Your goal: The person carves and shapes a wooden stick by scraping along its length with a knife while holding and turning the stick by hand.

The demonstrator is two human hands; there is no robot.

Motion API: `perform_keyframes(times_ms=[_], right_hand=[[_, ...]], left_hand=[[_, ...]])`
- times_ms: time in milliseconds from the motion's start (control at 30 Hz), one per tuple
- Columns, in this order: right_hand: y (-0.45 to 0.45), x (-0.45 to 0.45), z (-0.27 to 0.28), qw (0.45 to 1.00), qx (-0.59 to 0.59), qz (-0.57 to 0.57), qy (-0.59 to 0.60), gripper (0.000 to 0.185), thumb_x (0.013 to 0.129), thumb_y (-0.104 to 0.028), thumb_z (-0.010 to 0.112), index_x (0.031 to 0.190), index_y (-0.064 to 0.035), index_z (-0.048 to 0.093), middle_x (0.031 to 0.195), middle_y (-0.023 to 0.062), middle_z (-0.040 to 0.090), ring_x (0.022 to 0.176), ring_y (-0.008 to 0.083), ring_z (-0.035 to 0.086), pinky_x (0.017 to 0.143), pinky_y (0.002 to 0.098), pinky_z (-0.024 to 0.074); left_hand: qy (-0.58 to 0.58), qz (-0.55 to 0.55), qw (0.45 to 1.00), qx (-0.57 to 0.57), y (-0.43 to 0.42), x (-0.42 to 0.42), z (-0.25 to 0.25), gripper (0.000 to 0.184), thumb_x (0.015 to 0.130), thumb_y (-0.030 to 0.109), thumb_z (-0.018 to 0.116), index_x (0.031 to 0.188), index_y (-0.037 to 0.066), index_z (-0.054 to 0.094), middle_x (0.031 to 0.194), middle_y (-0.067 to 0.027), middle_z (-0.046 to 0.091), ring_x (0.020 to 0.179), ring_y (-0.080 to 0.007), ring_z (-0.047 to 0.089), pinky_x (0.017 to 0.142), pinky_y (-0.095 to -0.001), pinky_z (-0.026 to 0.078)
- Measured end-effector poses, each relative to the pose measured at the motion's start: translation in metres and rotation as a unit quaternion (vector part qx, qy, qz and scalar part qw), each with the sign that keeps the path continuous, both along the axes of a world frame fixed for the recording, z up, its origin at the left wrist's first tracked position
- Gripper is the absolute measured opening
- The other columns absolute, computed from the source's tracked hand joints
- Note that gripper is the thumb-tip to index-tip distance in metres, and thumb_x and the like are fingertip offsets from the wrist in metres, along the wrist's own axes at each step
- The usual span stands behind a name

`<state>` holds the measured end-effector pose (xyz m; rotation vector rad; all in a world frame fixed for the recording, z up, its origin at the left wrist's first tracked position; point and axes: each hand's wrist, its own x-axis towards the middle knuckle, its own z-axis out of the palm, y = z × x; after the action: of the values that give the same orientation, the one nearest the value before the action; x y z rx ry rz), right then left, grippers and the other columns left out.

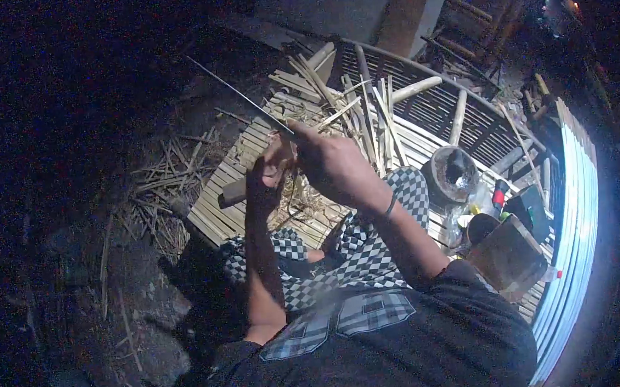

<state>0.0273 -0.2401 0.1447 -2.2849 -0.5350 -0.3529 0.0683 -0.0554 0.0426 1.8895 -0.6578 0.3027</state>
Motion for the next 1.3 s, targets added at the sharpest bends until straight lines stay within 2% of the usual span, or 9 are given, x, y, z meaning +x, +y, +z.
perform_keyframes(times_ms=[267, 300, 333, 400, 433, 533, 567, 1067, 1300], right_hand=[[-0.036, 0.014, 0.002, 0.992, 0.066, 0.048, 0.1, 0.046, 0.089, -0.011, 0.058, 0.134, -0.0074, 0.051, 0.086, 0.0227, 0.066, 0.082, 0.0339, 0.068, 0.068, 0.0399, 0.0492], [-0.042, 0.026, -0.014, 0.82, 0.434, 0.058, 0.368, 0.039, 0.09, -0.013, 0.058, 0.129, -0.008, 0.054, 0.079, 0.0227, 0.064, 0.076, 0.0359, 0.066, 0.064, 0.0426, 0.0488], [-0.043, 0.021, -0.012, 0.821, 0.435, 0.055, 0.366, 0.039, 0.09, -0.013, 0.058, 0.129, -0.008, 0.054, 0.079, 0.0227, 0.064, 0.076, 0.0359, 0.066, 0.064, 0.0426, 0.0488], [-0.053, 0.012, -0.001, 0.999, -0.043, -0.025, -0.015, 0.025, 0.089, -0.015, 0.058, 0.113, -0.0076, 0.059, 0.074, 0.0228, 0.062, 0.069, 0.0397, 0.064, 0.06, 0.0474, 0.0476], [-0.055, 0.012, 0.006, 0.997, -0.071, -0.038, -0.002, 0.014, 0.088, -0.016, 0.059, 0.097, -0.006, 0.057, 0.073, 0.0228, 0.062, 0.067, 0.0425, 0.061, 0.059, 0.0503, 0.0471], [-0.066, 0.015, 0.006, 0.994, -0.104, -0.013, 0.008, 0.012, 0.086, -0.015, 0.058, 0.092, -0.005, 0.055, 0.073, 0.0225, 0.061, 0.068, 0.0423, 0.062, 0.06, 0.0507, 0.0472], [-0.067, 0.016, 0.002, 0.994, -0.112, -0.01, -0.007, 0.011, 0.086, -0.014, 0.057, 0.092, -0.0045, 0.055, 0.071, 0.0219, 0.061, 0.07, 0.0419, 0.062, 0.062, 0.0508, 0.0473], [-0.056, 0.024, 0.015, 0.956, -0.243, -0.155, -0.053, 0.037, 0.085, -0.045, 0.065, 0.1, -0.011, 0.069, 0.079, 0.01, 0.066, 0.068, 0.0295, 0.067, 0.054, 0.0428, 0.0468], [-0.061, 0.066, 0.007, 0.98, -0.177, -0.094, -0.009, 0.056, 0.09, -0.048, 0.061, 0.062, 0.0001, 0.065, 0.055, 0.0196, 0.058, 0.054, 0.0383, 0.061, 0.053, 0.0467, 0.0466]], left_hand=[[-0.048, -0.065, 0.99, -0.114, -0.031, 0.031, -0.082, 0.04, 0.097, 0.016, 0.056, 0.132, 0.001, 0.047, 0.129, -0.0252, 0.056, 0.118, -0.0314, 0.058, 0.102, -0.0423, 0.046], [-0.048, -0.069, 0.99, -0.113, -0.034, 0.034, -0.089, 0.04, 0.097, 0.016, 0.056, 0.132, 0.001, 0.047, 0.129, -0.0252, 0.056, 0.118, -0.0314, 0.058, 0.102, -0.0423, 0.046], [0.02, -0.056, 0.987, -0.147, -0.039, 0.038, -0.093, 0.033, 0.095, 0.013, 0.058, 0.125, 0.0, 0.054, 0.118, -0.022, 0.061, 0.109, -0.0288, 0.062, 0.095, -0.0391, 0.048], [0.155, -0.028, 0.962, -0.225, -0.062, 0.046, -0.103, 0.022, 0.091, 0.008, 0.061, 0.109, -0.001, 0.068, 0.097, -0.0157, 0.071, 0.089, -0.0237, 0.07, 0.08, -0.0327, 0.054], [-0.168, 0.093, 0.981, -0.003, -0.062, 0.011, -0.021, 0.019, 0.088, 0.002, 0.059, 0.102, -0.001, 0.072, 0.09, -0.0126, 0.073, 0.083, -0.0206, 0.071, 0.074, -0.0311, 0.053], [0.031, 0.106, 0.991, -0.068, -0.073, 0.003, -0.017, 0.02, 0.089, -0.001, 0.058, 0.104, -0.002, 0.071, 0.095, -0.0138, 0.072, 0.083, -0.0196, 0.071, 0.073, -0.03, 0.054], [0.005, -0.023, 0.957, -0.289, -0.079, 0.01, -0.019, 0.017, 0.091, 0.003, 0.059, 0.101, -0.002, 0.072, 0.093, -0.0127, 0.073, 0.081, -0.0181, 0.07, 0.072, -0.0297, 0.054], [0.013, 0.173, 0.982, -0.068, -0.097, 0.007, -0.02, 0.027, 0.09, 0.026, 0.066, 0.098, 0.002, 0.073, 0.085, -0.0128, 0.073, 0.077, -0.0231, 0.072, 0.069, -0.032, 0.054], [-0.087, 0.106, 0.989, -0.06, -0.082, 0.033, -0.034, 0.021, 0.093, 0.024, 0.062, 0.102, 0.008, 0.073, 0.088, -0.007, 0.074, 0.081, -0.0172, 0.071, 0.073, -0.0286, 0.053]])
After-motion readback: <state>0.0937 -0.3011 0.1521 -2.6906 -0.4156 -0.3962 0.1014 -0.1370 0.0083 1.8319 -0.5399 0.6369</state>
